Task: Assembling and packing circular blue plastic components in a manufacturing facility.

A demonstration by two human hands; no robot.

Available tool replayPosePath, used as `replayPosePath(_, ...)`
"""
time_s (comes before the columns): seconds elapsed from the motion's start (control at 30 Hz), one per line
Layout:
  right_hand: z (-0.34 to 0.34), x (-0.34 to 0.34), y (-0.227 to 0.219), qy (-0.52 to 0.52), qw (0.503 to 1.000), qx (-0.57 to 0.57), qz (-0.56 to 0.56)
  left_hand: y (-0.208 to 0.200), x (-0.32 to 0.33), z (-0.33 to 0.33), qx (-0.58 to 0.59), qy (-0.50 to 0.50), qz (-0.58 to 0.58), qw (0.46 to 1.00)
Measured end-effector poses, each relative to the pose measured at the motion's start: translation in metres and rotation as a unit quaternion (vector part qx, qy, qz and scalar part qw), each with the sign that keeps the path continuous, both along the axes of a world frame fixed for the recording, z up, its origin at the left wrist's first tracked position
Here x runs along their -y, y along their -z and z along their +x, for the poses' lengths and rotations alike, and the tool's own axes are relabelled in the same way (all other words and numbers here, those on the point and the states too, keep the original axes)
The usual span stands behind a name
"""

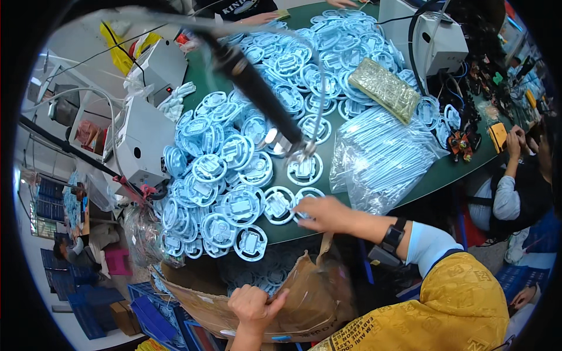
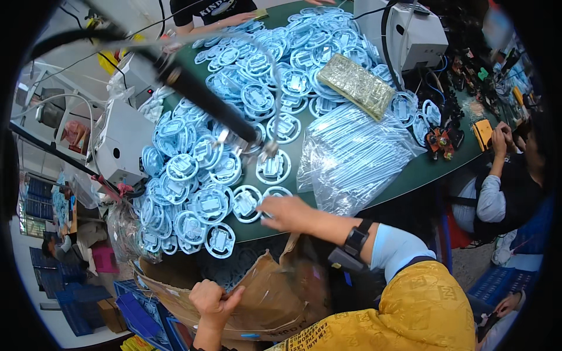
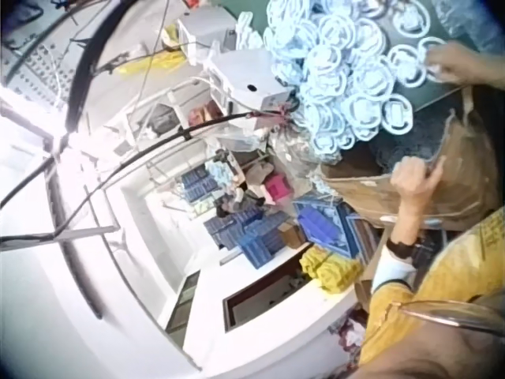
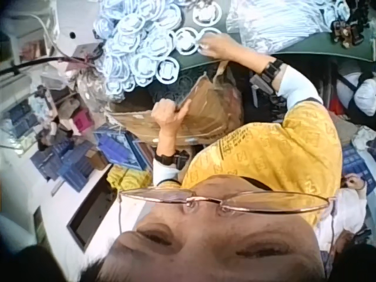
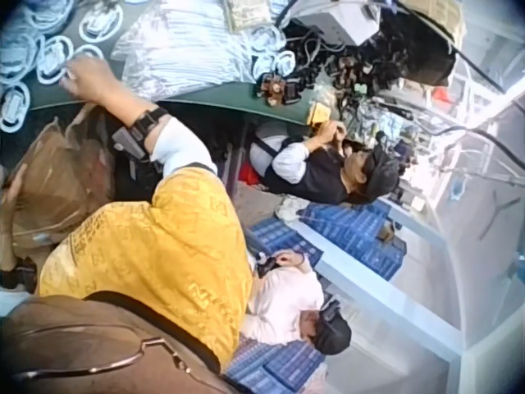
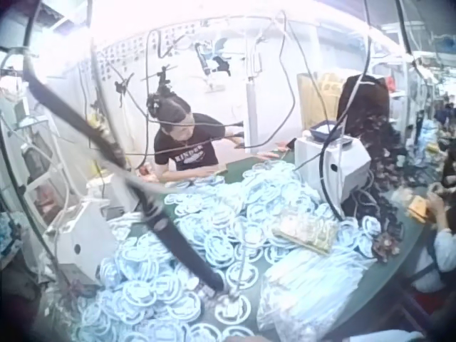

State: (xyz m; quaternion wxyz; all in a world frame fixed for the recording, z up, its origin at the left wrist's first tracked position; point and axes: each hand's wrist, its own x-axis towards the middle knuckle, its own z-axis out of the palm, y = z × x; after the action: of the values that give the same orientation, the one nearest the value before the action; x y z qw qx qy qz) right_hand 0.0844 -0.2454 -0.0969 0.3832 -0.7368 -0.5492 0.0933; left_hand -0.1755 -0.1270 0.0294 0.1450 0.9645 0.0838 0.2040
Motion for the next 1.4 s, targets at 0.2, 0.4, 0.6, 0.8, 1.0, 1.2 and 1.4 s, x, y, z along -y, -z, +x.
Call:
replayPosePath(0.2,0.135,-0.030,0.018,0.236,0.954,0.183,-0.004,-0.001,0.001,0.006,0.002,0.001,0.003,1.000)
replayPosePath(0.4,0.076,-0.088,0.043,0.149,0.959,0.099,-0.218,-0.005,-0.001,0.003,-0.004,-0.001,-0.006,1.000)
replayPosePath(0.6,-0.070,-0.102,0.040,-0.239,0.949,-0.131,-0.156,-0.001,-0.002,0.005,0.000,-0.002,0.003,1.000)
replayPosePath(0.8,-0.044,-0.043,-0.039,-0.016,0.896,-0.442,0.050,-0.004,-0.004,0.001,0.010,-0.024,0.025,0.999)
replayPosePath(1.0,0.032,-0.032,-0.121,0.160,0.934,-0.145,0.284,0.003,-0.007,-0.001,0.029,-0.048,0.042,0.998)
replayPosePath(1.2,0.044,-0.106,-0.192,0.042,0.932,-0.283,0.223,0.007,-0.012,-0.005,0.033,-0.062,0.039,0.997)
replayPosePath(1.4,0.026,-0.097,-0.240,0.020,0.921,-0.231,0.312,0.010,-0.019,-0.009,0.042,-0.071,0.042,0.996)
